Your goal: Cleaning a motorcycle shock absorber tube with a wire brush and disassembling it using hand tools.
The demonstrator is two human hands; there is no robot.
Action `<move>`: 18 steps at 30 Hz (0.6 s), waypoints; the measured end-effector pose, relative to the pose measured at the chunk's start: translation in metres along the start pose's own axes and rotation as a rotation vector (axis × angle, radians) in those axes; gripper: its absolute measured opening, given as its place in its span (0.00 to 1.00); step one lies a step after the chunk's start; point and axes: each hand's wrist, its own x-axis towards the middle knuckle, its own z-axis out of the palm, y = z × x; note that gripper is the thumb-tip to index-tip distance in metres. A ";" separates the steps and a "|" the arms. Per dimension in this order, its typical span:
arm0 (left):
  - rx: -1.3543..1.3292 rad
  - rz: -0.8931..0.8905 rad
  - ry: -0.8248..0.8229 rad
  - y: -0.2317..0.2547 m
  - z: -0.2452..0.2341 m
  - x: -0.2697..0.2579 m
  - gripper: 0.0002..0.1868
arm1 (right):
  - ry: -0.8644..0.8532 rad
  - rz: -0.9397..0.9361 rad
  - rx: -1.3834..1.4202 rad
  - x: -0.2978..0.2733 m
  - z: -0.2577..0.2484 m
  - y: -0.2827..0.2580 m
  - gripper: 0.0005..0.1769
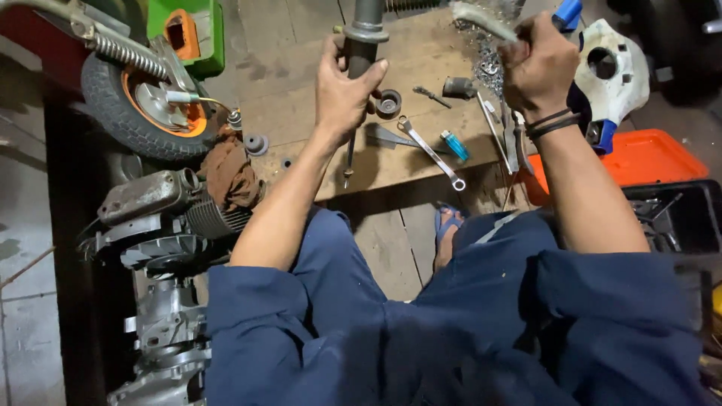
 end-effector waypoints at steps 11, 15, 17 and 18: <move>0.348 0.047 -0.014 -0.011 0.008 0.000 0.38 | -0.110 -0.056 0.107 0.006 0.017 -0.013 0.36; 0.460 0.012 0.015 -0.008 0.011 -0.003 0.27 | -0.163 -0.050 0.319 0.019 0.030 -0.048 0.22; 0.510 0.321 0.065 -0.029 0.011 0.002 0.28 | -0.263 -0.111 0.189 0.028 0.026 -0.084 0.36; 0.512 0.318 0.063 -0.025 0.010 0.001 0.28 | -0.264 -0.108 0.190 0.032 0.023 -0.095 0.36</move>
